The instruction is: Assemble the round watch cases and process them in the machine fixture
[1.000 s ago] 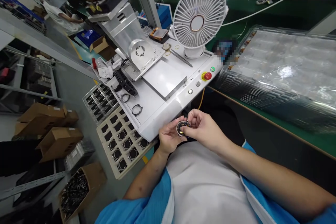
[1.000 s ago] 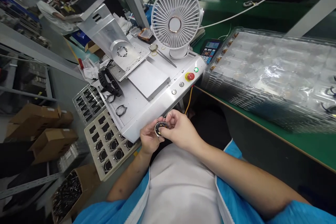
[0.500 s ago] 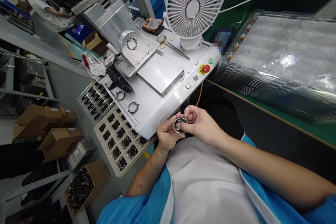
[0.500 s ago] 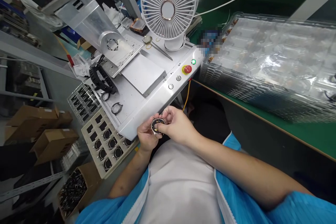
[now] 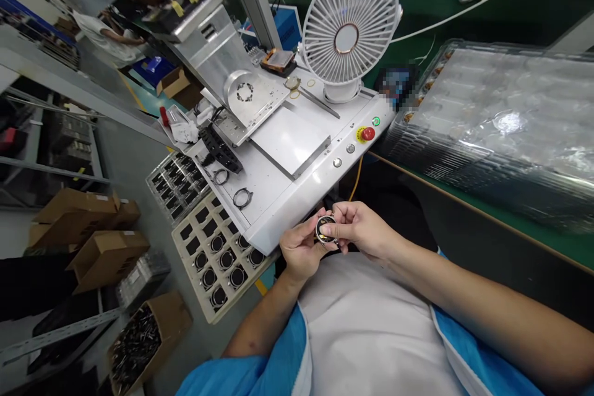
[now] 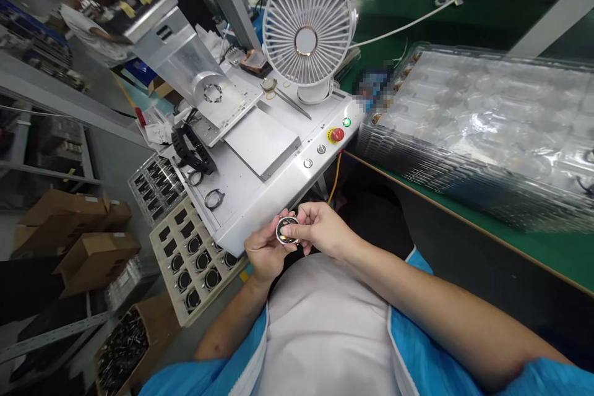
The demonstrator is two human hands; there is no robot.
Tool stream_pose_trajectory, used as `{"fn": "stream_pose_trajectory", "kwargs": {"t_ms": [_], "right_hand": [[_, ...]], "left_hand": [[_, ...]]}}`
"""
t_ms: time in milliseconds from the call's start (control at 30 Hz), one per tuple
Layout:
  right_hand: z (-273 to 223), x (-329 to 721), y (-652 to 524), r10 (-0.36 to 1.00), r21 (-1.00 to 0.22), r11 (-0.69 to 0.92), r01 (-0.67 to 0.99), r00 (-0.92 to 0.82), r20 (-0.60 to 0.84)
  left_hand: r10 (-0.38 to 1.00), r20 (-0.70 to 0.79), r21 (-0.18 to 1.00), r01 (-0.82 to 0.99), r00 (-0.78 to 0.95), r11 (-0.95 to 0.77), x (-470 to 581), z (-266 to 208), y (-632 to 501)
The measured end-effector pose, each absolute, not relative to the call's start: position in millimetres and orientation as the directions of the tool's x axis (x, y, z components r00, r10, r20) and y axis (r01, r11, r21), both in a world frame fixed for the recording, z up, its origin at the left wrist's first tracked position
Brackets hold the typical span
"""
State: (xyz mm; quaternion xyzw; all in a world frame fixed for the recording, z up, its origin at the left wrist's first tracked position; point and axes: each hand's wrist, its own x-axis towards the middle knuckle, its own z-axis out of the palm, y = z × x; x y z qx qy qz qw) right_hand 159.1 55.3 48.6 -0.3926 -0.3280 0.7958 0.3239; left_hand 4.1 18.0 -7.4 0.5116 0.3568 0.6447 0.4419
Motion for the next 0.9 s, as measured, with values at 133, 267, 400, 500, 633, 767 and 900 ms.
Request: {"fn": "stream_pose_trajectory", "kwargs": {"t_ms": [133, 267, 400, 500, 633, 767, 900], "right_hand": [[46.1, 153.2, 61.5, 0.795, -0.823, -0.527, -0.212, -0.466, -0.389], [52.5, 156.1, 97.9, 0.810, -0.923, -0.383, -0.041, -0.495, -0.314], [67.2, 161.9, 155.7, 0.946, -0.947, -0.317, -0.043, -0.085, -0.313], [74.8, 163.1, 187.9, 0.949, -0.949, -0.311, -0.050, 0.045, -0.313], [79.4, 163.4, 189.8, 0.969, -0.968, -0.244, -0.058, 0.024, -0.246], [81.6, 165.9, 145.7, 0.972, -0.980, -0.191, -0.059, -0.148, -0.181], [80.3, 167.1, 94.0, 0.849, -0.954, -0.294, 0.053, -0.445, -0.286]], "left_hand": [[0.928, 0.329, 0.922, -0.154, -0.176, -0.356, 1.7, -3.7, 20.1], [0.935, 0.243, 0.911, -0.271, -0.258, -0.311, -1.5, 2.2, 22.9], [0.970, 0.188, 0.907, -0.352, -0.154, -0.232, -6.3, 14.3, 24.8], [0.979, 0.185, 0.939, -0.278, -0.082, -0.201, -10.3, 19.1, 25.2], [0.948, 0.274, 0.948, -0.122, -0.162, -0.295, -12.2, 15.6, 24.2], [0.899, 0.395, 0.918, 0.064, -0.187, -0.390, -10.3, 13.0, 21.5], [0.883, 0.441, 0.888, 0.223, -0.161, -0.403, -7.2, 16.0, 21.2]]}}
